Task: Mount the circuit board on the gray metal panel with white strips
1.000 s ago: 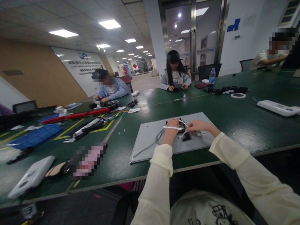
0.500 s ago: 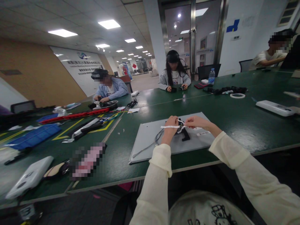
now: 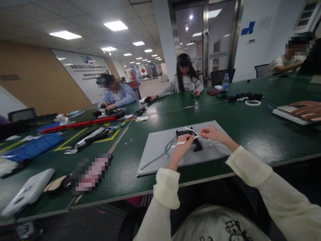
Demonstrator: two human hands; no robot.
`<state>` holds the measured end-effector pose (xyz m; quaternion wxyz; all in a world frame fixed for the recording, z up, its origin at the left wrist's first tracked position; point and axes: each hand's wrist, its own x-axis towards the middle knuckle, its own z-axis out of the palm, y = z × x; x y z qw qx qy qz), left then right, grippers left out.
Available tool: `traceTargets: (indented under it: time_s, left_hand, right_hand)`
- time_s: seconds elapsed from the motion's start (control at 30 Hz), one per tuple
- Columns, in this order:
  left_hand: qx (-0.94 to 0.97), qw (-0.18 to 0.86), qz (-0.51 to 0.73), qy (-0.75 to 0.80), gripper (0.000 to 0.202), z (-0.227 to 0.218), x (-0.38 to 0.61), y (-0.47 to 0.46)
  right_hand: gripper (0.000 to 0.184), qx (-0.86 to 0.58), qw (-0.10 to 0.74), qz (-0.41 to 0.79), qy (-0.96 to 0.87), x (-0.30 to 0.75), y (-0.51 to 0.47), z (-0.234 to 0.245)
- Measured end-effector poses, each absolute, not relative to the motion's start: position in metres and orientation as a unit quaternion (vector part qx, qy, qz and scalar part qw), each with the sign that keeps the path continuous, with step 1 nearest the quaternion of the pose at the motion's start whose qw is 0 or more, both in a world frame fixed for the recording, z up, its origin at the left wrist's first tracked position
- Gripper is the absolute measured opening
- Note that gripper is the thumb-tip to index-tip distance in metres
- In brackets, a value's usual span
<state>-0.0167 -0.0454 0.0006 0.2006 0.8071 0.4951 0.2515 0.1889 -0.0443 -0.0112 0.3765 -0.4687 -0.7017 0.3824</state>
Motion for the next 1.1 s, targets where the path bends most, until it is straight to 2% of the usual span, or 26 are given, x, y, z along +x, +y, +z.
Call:
traceTargets:
  time_s: [0.1,0.23,0.57,0.87,1.1]
  left_hand:
    - [0.824,0.127,0.215,0.508,0.033,-0.003,-0.017,-0.054]
    - [0.834,0.080,0.156,0.523,0.027,-0.004,-0.014,-0.065]
    - [0.826,0.029,0.095,0.554,0.028,-0.011,-0.006,-0.068]
    - [0.821,0.021,0.053,0.568,0.029,-0.006,-0.005,-0.068]
    - [0.815,0.040,0.046,0.576,0.028,0.003,-0.009,-0.068]
  right_hand:
    - [0.030,-0.507,0.354,0.298,-0.727,0.185,-0.055,-0.020]
    - [0.024,-0.527,0.331,0.195,-0.758,0.179,-0.068,-0.022]
    - [0.022,-0.546,0.302,0.141,-0.769,0.174,-0.071,-0.029]
    - [0.026,-0.604,0.200,0.053,-0.770,0.168,-0.074,-0.028]
    - [0.034,-0.668,0.155,0.002,-0.728,0.172,-0.082,-0.023]
